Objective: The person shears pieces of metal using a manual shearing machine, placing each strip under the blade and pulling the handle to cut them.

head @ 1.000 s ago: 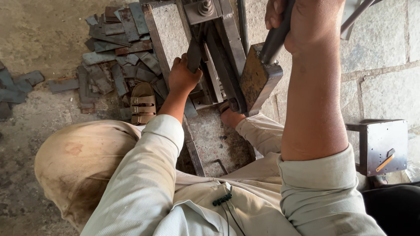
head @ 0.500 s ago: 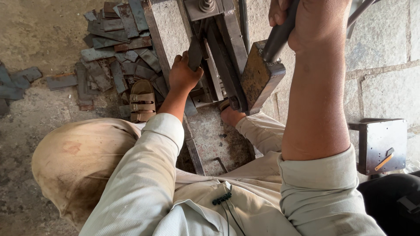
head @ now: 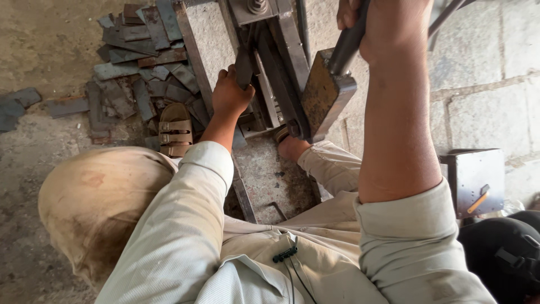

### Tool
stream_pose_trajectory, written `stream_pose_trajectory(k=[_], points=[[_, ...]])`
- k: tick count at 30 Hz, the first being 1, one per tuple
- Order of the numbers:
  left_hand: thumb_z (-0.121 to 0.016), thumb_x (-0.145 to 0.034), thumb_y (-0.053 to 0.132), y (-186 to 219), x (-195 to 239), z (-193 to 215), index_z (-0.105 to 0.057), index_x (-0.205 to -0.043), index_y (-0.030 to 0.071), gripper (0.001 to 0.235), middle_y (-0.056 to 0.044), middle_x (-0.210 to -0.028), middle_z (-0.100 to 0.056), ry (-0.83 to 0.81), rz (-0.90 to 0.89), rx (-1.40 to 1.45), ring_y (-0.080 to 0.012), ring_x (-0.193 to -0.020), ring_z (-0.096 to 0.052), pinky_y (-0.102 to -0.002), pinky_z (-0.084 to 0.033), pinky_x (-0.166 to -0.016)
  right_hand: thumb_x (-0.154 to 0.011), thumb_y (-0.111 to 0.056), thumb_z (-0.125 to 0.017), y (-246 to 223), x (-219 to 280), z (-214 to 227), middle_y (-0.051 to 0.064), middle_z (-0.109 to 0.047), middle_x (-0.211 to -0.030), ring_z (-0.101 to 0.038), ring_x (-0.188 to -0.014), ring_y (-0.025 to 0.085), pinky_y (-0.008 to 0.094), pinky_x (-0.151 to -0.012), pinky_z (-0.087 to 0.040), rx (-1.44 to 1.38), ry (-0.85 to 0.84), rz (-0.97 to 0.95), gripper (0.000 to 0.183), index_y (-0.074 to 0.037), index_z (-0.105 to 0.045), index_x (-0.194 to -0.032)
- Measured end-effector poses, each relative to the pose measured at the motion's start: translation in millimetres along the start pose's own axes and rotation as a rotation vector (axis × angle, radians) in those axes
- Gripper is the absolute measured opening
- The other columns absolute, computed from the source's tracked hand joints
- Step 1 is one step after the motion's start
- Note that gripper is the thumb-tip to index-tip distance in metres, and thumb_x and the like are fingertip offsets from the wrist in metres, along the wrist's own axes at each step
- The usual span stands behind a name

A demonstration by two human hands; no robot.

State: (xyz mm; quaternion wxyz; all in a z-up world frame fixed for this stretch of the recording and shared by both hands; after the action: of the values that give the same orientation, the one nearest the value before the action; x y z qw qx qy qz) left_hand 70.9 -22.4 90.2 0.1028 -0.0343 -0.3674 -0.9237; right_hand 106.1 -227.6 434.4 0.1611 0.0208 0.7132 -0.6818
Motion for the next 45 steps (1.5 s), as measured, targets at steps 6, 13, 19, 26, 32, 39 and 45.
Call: stream_pose_trajectory(k=[6,13,19,26,32,39,45], points=[[-0.078,-0.081,0.029,9.3,4.3,5.8,-0.049,-0.146,0.006,0.075,-0.017,-0.122,-0.06,-0.048,0.06,0.021,-0.0346,-0.097,-0.071,-0.045,-0.062,-0.081,-0.11,0.003,-0.059,-47.5,102.2,29.5,0.012,-0.046,-0.062,-0.046,-0.045,0.022,0.038,-0.047,-0.046,-0.086,0.134,0.151,0.02,-0.002,-0.049,-0.093],[-0.08,-0.081,0.039,7.5,-4.7,4.4,-0.05,-0.144,0.01,0.075,-0.018,-0.122,-0.058,-0.004,0.058,-0.011,-0.0384,-0.096,-0.07,-0.049,-0.06,-0.078,-0.105,0.006,-0.056,-51.4,86.4,16.9,0.01,-0.045,-0.061,-0.046,-0.046,0.02,0.038,-0.046,-0.047,-0.152,0.208,0.138,0.027,-0.006,-0.044,-0.084],[-0.075,-0.082,0.035,5.5,3.5,-1.2,-0.047,-0.147,0.008,0.076,-0.016,-0.128,-0.058,0.012,0.072,0.012,-0.036,-0.096,-0.071,-0.048,-0.062,-0.076,-0.101,0.006,-0.059,-64.4,81.9,-0.5,0.009,-0.045,-0.057,-0.05,-0.043,0.018,0.037,-0.045,-0.046,-0.017,0.183,0.129,0.029,-0.008,-0.044,-0.081],[-0.075,-0.084,0.037,9.7,4.9,2.7,-0.048,-0.146,0.012,0.072,-0.019,-0.125,-0.056,-0.058,0.083,-0.002,-0.0396,-0.093,-0.07,-0.052,-0.06,-0.077,-0.102,0.006,-0.057,-43.0,132.2,33.2,0.01,-0.048,-0.055,-0.052,-0.042,0.018,0.034,-0.044,-0.048,-0.049,0.131,0.25,0.025,-0.007,-0.046,-0.083],[-0.069,-0.089,0.035,11.5,16.4,3.6,-0.046,-0.15,0.007,0.071,-0.019,-0.131,-0.056,-0.048,0.059,-0.004,-0.0389,-0.094,-0.071,-0.049,-0.063,-0.078,-0.102,0.009,-0.055,-40.8,110.4,30.0,0.011,-0.05,-0.062,-0.051,-0.045,0.018,0.035,-0.04,-0.045,-0.073,0.214,0.153,0.02,-0.005,-0.048,-0.088],[-0.075,-0.083,0.044,-8.4,-0.7,-6.9,-0.046,-0.145,0.006,0.078,-0.023,-0.13,-0.052,-0.031,0.063,-0.072,-0.0426,-0.094,-0.069,-0.053,-0.061,-0.075,-0.094,-0.003,-0.059,-64.5,202.5,31.3,0.011,-0.053,-0.063,-0.051,-0.045,0.019,0.038,-0.05,-0.046,-0.13,0.07,0.323,0.013,-0.003,-0.051,-0.083],[-0.062,-0.099,0.031,-63.6,-8.7,-24.4,-0.066,-0.127,0.006,0.039,-0.022,-0.106,-0.07,0.118,0.028,0.11,-0.0416,-0.093,-0.071,-0.054,-0.059,-0.082,-0.095,0.001,-0.058,-53.2,160.9,37.8,0.015,-0.052,-0.058,-0.05,-0.044,0.018,0.035,-0.047,-0.049,-0.051,0.083,0.272,0.02,-0.004,-0.048,-0.079]])
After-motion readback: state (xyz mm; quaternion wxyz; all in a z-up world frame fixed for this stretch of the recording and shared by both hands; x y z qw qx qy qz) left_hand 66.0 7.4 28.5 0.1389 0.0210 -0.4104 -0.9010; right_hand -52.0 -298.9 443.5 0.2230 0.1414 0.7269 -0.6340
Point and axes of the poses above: each hand's wrist, its own x-axis away from the middle knuckle, its own z-axis out of the back of the hand, y = z × x, the point moved 7 cm from there along -x, towards the middle knuckle
